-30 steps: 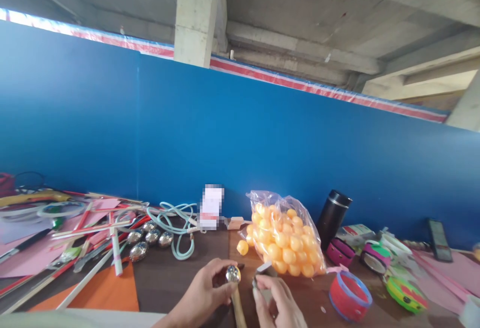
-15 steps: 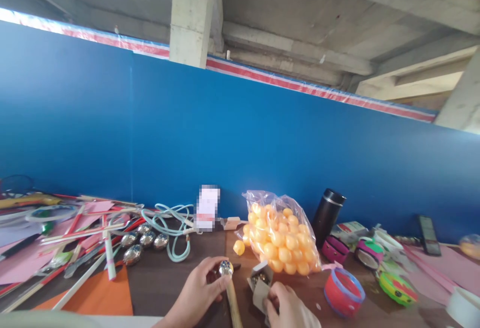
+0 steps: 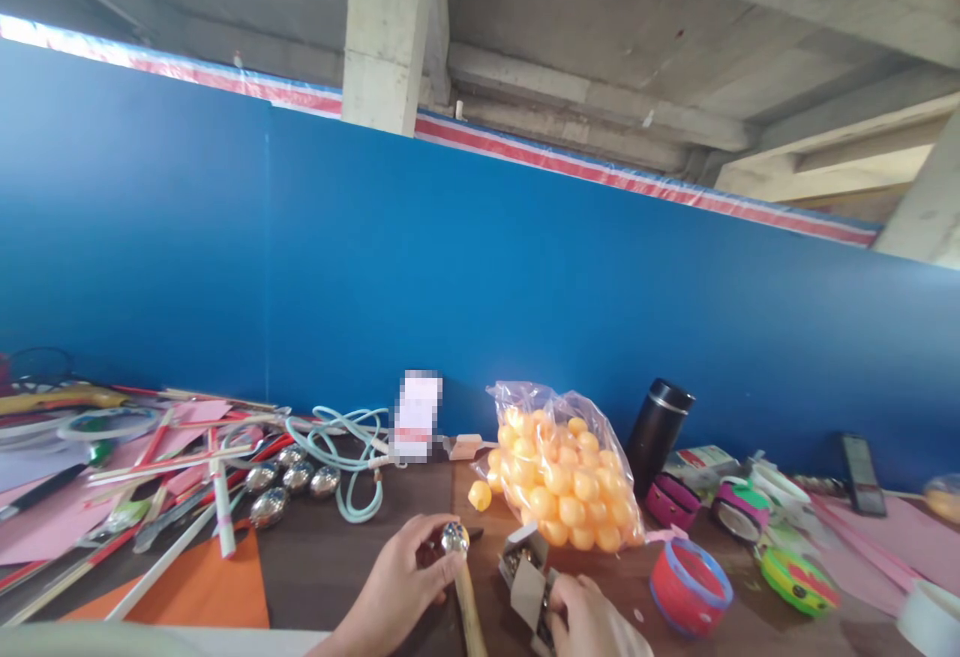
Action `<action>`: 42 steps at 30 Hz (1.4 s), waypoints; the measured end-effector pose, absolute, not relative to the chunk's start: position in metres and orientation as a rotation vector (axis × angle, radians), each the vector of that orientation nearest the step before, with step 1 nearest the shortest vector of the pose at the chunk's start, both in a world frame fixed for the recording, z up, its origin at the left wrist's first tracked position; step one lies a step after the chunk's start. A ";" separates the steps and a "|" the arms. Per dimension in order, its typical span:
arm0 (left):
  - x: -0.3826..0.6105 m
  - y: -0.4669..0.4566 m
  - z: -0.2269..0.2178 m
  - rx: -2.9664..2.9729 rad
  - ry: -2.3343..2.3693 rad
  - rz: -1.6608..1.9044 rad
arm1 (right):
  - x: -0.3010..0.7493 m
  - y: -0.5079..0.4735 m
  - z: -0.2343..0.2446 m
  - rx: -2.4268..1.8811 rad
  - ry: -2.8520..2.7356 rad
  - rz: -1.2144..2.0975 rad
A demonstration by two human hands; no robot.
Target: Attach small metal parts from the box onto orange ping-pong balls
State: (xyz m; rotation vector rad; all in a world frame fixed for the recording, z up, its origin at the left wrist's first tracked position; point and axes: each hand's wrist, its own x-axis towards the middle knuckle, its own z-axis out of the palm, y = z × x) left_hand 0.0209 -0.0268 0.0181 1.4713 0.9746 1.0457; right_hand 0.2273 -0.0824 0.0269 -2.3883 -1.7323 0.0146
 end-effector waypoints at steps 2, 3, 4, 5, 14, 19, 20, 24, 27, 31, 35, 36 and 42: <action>0.021 -0.027 0.018 1.472 0.970 1.044 | 0.228 -0.081 0.023 -2.401 -1.726 -0.014; 0.021 -0.027 0.017 1.474 0.969 1.046 | 0.228 -0.080 0.022 -2.406 -1.723 -0.025; 0.021 -0.027 0.017 1.479 0.968 1.052 | 0.228 -0.080 0.021 -2.411 -1.720 -0.034; 0.021 -0.027 0.016 1.483 0.967 1.060 | 0.228 -0.080 0.020 -2.415 -1.719 -0.042; 0.022 -0.025 0.013 1.457 0.969 1.059 | 0.237 -0.079 0.024 -1.995 -1.555 0.123; 0.022 -0.025 0.012 1.429 0.948 1.082 | 0.223 -0.078 0.020 -1.641 -1.435 0.407; 0.022 -0.024 0.012 1.414 0.936 1.084 | 0.218 -0.078 0.019 -1.600 -1.409 0.451; 0.025 -0.023 0.016 1.275 0.849 1.061 | 0.203 -0.078 0.018 -1.467 -1.307 0.650; 0.027 -0.028 0.022 1.104 0.751 1.012 | 0.198 -0.078 0.017 -1.407 -1.273 0.771; 0.029 -0.039 0.029 0.992 0.622 0.945 | 0.194 -0.078 0.016 -1.286 -1.269 0.862; 0.031 -0.046 0.028 0.991 0.592 0.871 | 0.191 -0.081 0.018 -1.199 -1.253 0.953; 0.032 -0.046 0.027 0.999 0.579 0.866 | 0.190 -0.081 0.019 -1.185 -1.245 0.977; 0.032 -0.045 0.020 1.014 0.569 0.875 | 0.185 -0.084 0.022 -1.108 -1.189 1.144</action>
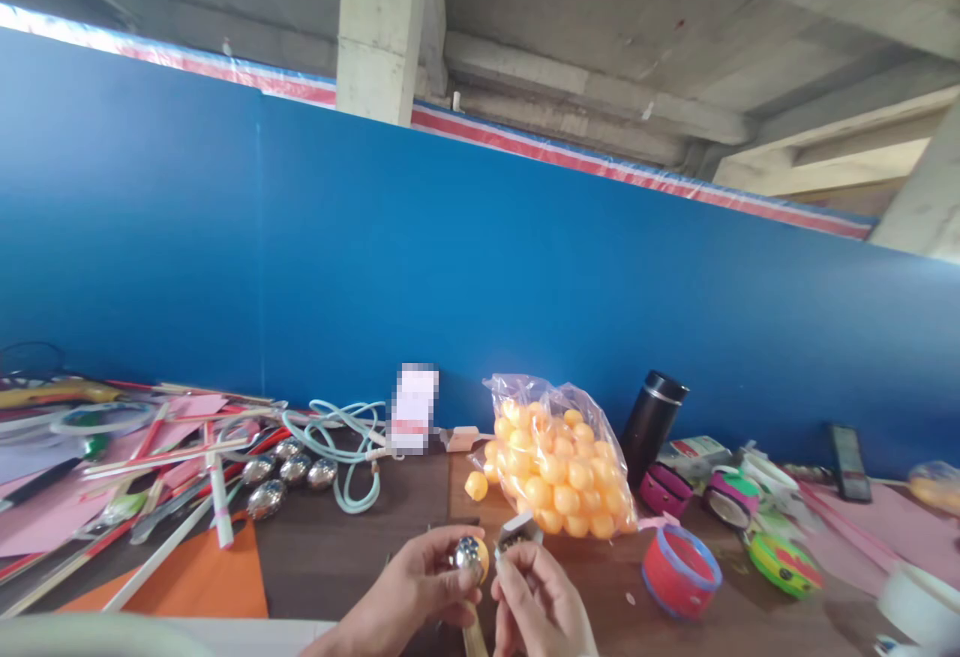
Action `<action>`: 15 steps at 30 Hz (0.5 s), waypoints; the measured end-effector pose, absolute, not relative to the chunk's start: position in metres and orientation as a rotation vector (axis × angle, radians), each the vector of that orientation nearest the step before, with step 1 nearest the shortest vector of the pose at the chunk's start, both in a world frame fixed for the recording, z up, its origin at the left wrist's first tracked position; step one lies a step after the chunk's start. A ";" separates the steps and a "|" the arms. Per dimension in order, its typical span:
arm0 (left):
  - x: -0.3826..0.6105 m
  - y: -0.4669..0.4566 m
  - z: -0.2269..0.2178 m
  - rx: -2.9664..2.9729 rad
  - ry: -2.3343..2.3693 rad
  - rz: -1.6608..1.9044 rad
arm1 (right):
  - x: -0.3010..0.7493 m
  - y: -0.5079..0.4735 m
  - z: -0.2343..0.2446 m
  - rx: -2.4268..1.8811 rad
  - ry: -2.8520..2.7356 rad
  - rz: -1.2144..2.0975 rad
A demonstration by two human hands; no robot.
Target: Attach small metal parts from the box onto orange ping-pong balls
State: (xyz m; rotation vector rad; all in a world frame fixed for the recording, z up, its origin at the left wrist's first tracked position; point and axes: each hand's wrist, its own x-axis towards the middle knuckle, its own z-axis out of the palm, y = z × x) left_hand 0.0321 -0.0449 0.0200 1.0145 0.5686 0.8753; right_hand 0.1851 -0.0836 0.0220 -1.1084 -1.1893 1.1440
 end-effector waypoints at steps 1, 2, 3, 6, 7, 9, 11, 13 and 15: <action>0.032 -0.045 0.020 1.014 0.570 0.874 | 0.185 -0.083 0.021 -1.093 -1.169 1.168; 0.033 -0.045 0.020 1.013 0.570 0.872 | 0.184 -0.083 0.021 -1.078 -1.148 1.188; 0.033 -0.045 0.020 1.012 0.569 0.873 | 0.184 -0.082 0.020 -1.063 -1.128 1.207; 0.034 -0.046 0.022 1.013 0.582 0.882 | 0.184 -0.081 0.020 -1.055 -1.073 1.266; 0.034 -0.046 0.023 1.017 0.588 0.886 | 0.184 -0.080 0.020 -1.064 -1.052 1.290; 0.034 -0.046 0.025 1.032 0.592 0.886 | 0.184 -0.079 0.020 -1.076 -1.019 1.341; 0.034 -0.047 0.027 1.049 0.591 0.880 | 0.184 -0.079 0.021 -1.067 -1.000 1.383; 0.033 -0.047 0.028 1.067 0.584 0.866 | 0.185 -0.078 0.021 -1.048 -0.987 1.409; 0.032 -0.047 0.028 1.087 0.577 0.859 | 0.185 -0.079 0.021 -1.035 -0.967 1.419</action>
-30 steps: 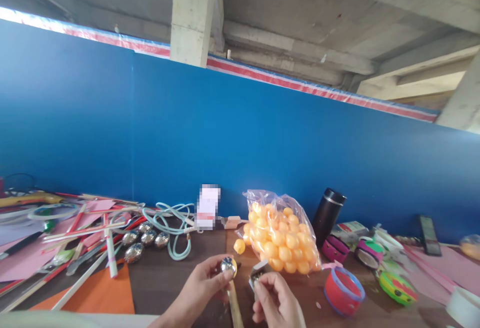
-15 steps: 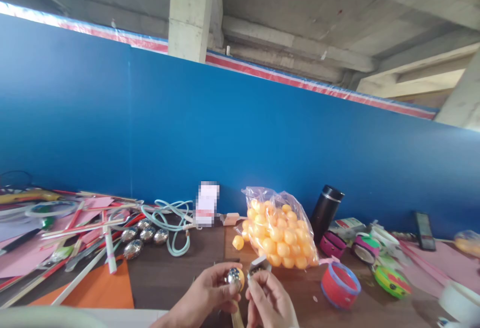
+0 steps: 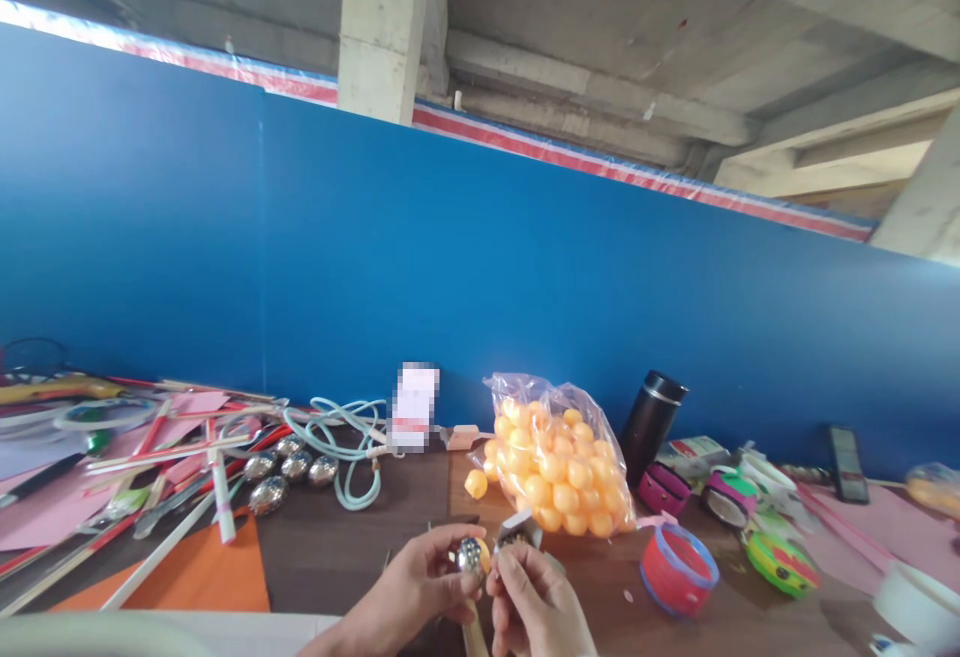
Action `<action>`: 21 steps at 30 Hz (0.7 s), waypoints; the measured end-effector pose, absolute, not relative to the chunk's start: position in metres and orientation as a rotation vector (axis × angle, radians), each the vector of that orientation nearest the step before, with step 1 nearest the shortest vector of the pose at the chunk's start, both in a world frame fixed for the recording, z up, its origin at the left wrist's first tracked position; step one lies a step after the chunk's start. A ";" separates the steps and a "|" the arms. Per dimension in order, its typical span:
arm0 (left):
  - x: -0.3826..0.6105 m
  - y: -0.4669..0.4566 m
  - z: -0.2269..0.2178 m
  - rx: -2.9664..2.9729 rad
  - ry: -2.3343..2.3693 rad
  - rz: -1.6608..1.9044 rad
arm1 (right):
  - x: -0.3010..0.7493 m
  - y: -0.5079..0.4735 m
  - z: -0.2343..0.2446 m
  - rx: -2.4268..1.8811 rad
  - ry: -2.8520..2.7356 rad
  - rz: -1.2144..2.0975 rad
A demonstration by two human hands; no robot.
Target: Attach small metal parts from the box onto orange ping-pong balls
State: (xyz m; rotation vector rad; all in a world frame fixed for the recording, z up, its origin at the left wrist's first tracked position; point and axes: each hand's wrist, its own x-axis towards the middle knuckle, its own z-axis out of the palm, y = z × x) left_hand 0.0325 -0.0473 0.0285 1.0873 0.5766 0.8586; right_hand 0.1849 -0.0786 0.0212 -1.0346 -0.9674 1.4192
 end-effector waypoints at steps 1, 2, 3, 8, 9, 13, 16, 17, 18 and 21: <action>0.032 -0.047 0.028 1.097 0.572 0.859 | 0.185 -0.079 0.021 -1.032 -0.964 1.423; 0.032 -0.047 0.028 1.104 0.568 0.862 | 0.185 -0.079 0.022 -1.037 -0.964 1.426; 0.032 -0.047 0.028 1.108 0.563 0.864 | 0.185 -0.079 0.022 -1.048 -0.967 1.430; 0.031 -0.046 0.028 1.120 0.558 0.848 | 0.187 -0.078 0.021 -1.075 -0.992 1.433; 0.031 -0.046 0.028 1.120 0.559 0.846 | 0.187 -0.078 0.021 -1.063 -0.996 1.428; 0.031 -0.047 0.029 1.112 0.543 0.851 | 0.187 -0.078 0.020 -1.026 -0.988 1.407; 0.031 -0.048 0.030 1.121 0.542 0.849 | 0.186 -0.077 0.020 -1.007 -0.971 1.413; 0.031 -0.048 0.030 1.126 0.547 0.846 | 0.186 -0.077 0.020 -1.007 -0.964 1.413; 0.031 -0.048 0.029 1.130 0.551 0.844 | 0.186 -0.077 0.020 -1.010 -0.960 1.411; 0.032 -0.048 0.027 1.148 0.556 0.844 | 0.187 -0.075 0.017 -1.016 -0.947 1.401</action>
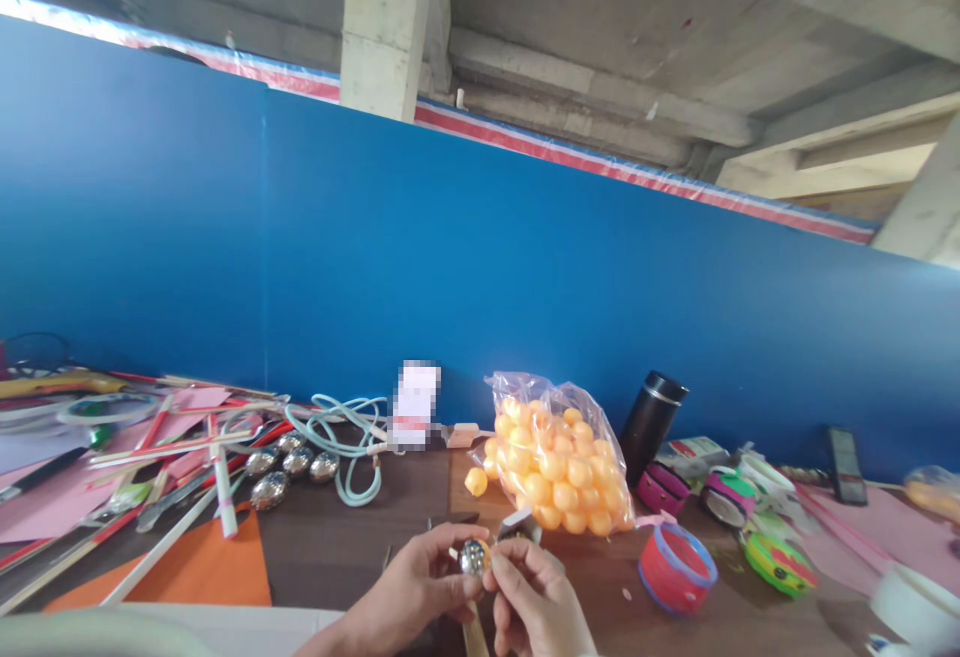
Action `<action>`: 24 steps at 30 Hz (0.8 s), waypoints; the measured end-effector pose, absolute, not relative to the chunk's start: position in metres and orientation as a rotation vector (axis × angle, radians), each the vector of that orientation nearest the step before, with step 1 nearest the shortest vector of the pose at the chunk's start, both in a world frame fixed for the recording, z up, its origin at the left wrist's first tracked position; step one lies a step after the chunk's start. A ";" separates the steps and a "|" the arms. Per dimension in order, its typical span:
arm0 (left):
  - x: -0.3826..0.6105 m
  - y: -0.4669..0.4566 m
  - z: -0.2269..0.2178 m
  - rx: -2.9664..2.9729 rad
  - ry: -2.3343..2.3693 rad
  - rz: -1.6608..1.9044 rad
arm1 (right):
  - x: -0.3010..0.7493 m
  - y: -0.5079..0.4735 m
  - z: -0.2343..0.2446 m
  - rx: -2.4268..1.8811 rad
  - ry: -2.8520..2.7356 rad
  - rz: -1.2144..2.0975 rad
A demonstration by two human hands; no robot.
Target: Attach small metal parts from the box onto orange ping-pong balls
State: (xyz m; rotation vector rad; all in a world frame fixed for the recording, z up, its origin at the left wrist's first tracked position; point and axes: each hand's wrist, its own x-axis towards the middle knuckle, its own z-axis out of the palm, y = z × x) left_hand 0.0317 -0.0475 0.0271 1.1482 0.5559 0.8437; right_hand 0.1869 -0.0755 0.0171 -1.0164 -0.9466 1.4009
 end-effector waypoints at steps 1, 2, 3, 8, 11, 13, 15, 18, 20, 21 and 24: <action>0.032 -0.047 0.026 1.156 0.558 0.849 | 0.188 -0.075 0.016 -1.021 -0.943 1.399; 0.032 -0.047 0.025 1.162 0.559 0.855 | 0.188 -0.075 0.015 -1.024 -0.941 1.399; 0.033 -0.046 0.024 1.167 0.562 0.861 | 0.189 -0.074 0.013 -1.031 -0.940 1.403; 0.033 -0.046 0.024 1.163 0.596 0.852 | 0.191 -0.074 0.011 -1.061 -0.935 1.428; 0.034 -0.046 0.025 1.157 0.587 0.856 | 0.191 -0.075 0.014 -1.037 -0.916 1.457; 0.033 -0.047 0.025 1.170 0.570 0.859 | 0.191 -0.076 0.016 -1.021 -0.901 1.493; 0.033 -0.047 0.025 1.188 0.564 0.856 | 0.192 -0.077 0.017 -1.017 -0.888 1.533; 0.033 -0.047 0.024 1.203 0.562 0.860 | 0.192 -0.076 0.017 -1.003 -0.866 1.561; 0.033 -0.047 0.024 1.204 0.565 0.863 | 0.192 -0.075 0.017 -0.993 -0.852 1.558; 0.034 -0.047 0.025 1.203 0.571 0.863 | 0.192 -0.075 0.017 -0.991 -0.849 1.559; 0.034 -0.048 0.027 1.202 0.588 0.862 | 0.192 -0.076 0.018 -0.985 -0.854 1.566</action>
